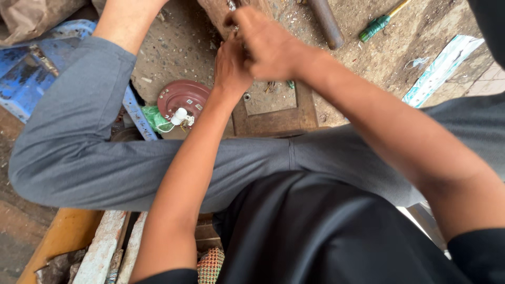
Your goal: The person sits cross-legged and uses a hammer and chisel to repeatedly strike a small metal piece placed on a wooden block. The person adjusts the metal piece and the chisel position between strikes.
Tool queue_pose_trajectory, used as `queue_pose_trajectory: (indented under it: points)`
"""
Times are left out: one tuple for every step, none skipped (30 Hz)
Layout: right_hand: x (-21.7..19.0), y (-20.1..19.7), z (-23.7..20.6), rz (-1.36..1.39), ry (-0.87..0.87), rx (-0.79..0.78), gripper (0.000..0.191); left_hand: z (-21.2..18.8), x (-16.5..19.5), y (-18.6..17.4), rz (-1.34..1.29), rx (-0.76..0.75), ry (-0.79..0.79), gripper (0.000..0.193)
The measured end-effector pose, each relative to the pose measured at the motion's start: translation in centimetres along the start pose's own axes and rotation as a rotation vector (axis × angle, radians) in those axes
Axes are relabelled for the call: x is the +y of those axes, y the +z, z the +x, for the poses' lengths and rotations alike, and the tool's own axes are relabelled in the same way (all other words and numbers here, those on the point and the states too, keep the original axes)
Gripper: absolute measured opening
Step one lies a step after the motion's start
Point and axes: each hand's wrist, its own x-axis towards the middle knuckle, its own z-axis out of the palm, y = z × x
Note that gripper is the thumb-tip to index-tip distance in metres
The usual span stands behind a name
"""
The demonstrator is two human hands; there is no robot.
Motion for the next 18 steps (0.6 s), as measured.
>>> queue_pose_trajectory:
  points:
    - [2.1, -0.5, -0.3, 0.075, 0.06, 0.014, 0.065, -0.1, 0.3, 0.0, -0.055, -0.084, -0.184, 0.039]
    - [4.4, -1.2, -0.8, 0.149, 0.118, 0.024, 0.066, -0.2, 0.6, 0.0, -0.11, -0.168, -0.371, 0.043]
    - [7.0, -1.7, -1.5, 0.007, 0.408, 0.105, 0.05, -0.3, 0.8, -0.1, -0.07, -0.13, -0.301, 0.042]
    - [9.5, -2.1, -2.4, 0.048, 0.471, 0.119, 0.046, -0.4, 1.0, -0.1, -0.027, -0.09, -0.228, 0.042]
    - [11.8, -2.1, -3.4, -0.144, 0.531, 0.224, 0.046, -0.5, 1.2, -0.2, 0.02, -0.051, -0.156, 0.043]
    - [13.8, -1.8, -4.4, -0.338, 0.586, 0.331, 0.051, -0.6, 1.3, -0.2, 0.045, -0.054, -0.152, 0.044]
    - [15.5, -1.2, -5.2, -0.35, 0.63, 0.258, 0.056, -0.8, 1.4, -0.2, 0.067, -0.057, -0.149, 0.044]
    - [16.8, -0.4, -5.9, -0.362, 0.673, 0.183, 0.061, -1.0, 1.5, -0.2, 0.088, -0.061, -0.147, 0.045]
    - [17.8, 0.5, -6.4, -0.377, 0.713, 0.109, 0.067, -1.2, 1.5, -0.2, 0.098, -0.055, -0.149, 0.045]
    - [18.4, 1.4, -6.7, -0.275, 0.883, -0.005, 0.057, -1.4, 1.5, 0.0, 0.107, -0.049, -0.151, 0.045]
    - [18.4, 1.9, -6.8, -0.169, 1.052, -0.123, 0.049, -1.5, 1.5, 0.1, 0.116, -0.045, -0.155, 0.045]
    - [18.3, 2.4, -6.9, -0.098, 1.077, -0.035, 0.047, -1.6, 1.4, 0.3, 0.114, -0.035, -0.153, 0.044]
    - [18.1, 2.7, -7.0, -0.026, 1.099, 0.057, 0.045, -1.7, 1.4, 0.5, 0.113, -0.022, -0.149, 0.043]
    - [18.0, 2.9, -7.3, 0.049, 1.117, 0.15, 0.043, -1.7, 1.3, 0.7, 0.115, -0.011, -0.142, 0.042]
    - [17.2, 2.6, -7.3, -0.092, 1.046, 0.224, 0.044, -1.7, 1.2, 0.9, 0.11, 0.004, -0.133, 0.042]
    - [16.2, 2.0, -7.3, -0.23, 0.97, 0.294, 0.046, -1.6, 1.1, 1.0, 0.106, 0.018, -0.126, 0.041]
    - [14.9, 1.1, -7.3, -0.365, 0.893, 0.361, 0.049, -1.5, 0.9, 1.1, 0.102, 0.028, -0.118, 0.04]
    - [13.4, -0.2, -7.2, -0.355, 0.842, 0.326, 0.048, -1.4, 0.8, 1.2, 0.079, 0.017, -0.129, 0.039]
